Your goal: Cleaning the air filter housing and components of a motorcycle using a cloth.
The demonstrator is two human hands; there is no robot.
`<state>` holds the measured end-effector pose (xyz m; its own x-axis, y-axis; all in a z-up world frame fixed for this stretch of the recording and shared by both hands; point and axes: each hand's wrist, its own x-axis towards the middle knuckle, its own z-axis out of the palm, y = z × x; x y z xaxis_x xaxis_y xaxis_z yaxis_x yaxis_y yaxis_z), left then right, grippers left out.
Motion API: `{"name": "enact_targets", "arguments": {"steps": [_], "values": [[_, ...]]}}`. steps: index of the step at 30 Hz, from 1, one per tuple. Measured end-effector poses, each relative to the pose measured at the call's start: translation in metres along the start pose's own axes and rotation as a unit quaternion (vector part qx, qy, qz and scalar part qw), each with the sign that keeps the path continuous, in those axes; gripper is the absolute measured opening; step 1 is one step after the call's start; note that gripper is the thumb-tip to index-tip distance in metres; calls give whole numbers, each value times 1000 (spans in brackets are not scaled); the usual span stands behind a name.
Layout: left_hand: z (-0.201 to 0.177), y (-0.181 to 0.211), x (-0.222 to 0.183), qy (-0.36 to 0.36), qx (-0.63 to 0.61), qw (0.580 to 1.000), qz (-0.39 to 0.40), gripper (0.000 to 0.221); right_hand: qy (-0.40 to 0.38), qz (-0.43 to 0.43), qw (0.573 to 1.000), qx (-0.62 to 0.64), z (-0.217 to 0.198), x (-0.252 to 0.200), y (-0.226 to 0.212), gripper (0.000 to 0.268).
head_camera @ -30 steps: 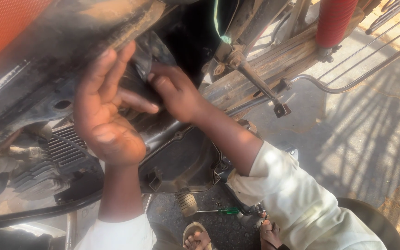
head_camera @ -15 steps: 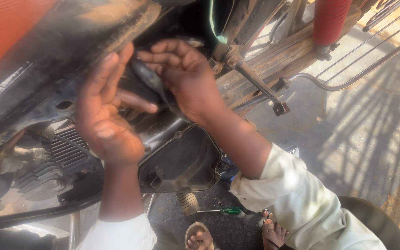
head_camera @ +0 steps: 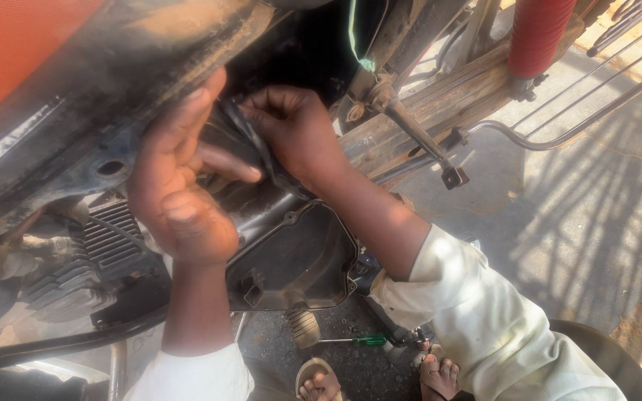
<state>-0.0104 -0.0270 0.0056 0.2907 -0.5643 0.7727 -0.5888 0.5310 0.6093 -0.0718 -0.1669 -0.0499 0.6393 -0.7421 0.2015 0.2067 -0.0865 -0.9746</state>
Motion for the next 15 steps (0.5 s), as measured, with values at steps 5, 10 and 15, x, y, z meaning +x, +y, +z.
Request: {"name": "enact_targets", "arguments": {"steps": [5,10,15], "values": [[1,-1,0,-2,12,1000,-2,90,-101,-146,981,-73,-17,0,-7,18],[3,-4,-1,1,-7,1000,10,89,-103,-336,816,-460,-26,1,-23,63],[3,-7,-2,9,-5,1000,0,89,-99,-304,823,-470,-23,-2,-24,62]]}}
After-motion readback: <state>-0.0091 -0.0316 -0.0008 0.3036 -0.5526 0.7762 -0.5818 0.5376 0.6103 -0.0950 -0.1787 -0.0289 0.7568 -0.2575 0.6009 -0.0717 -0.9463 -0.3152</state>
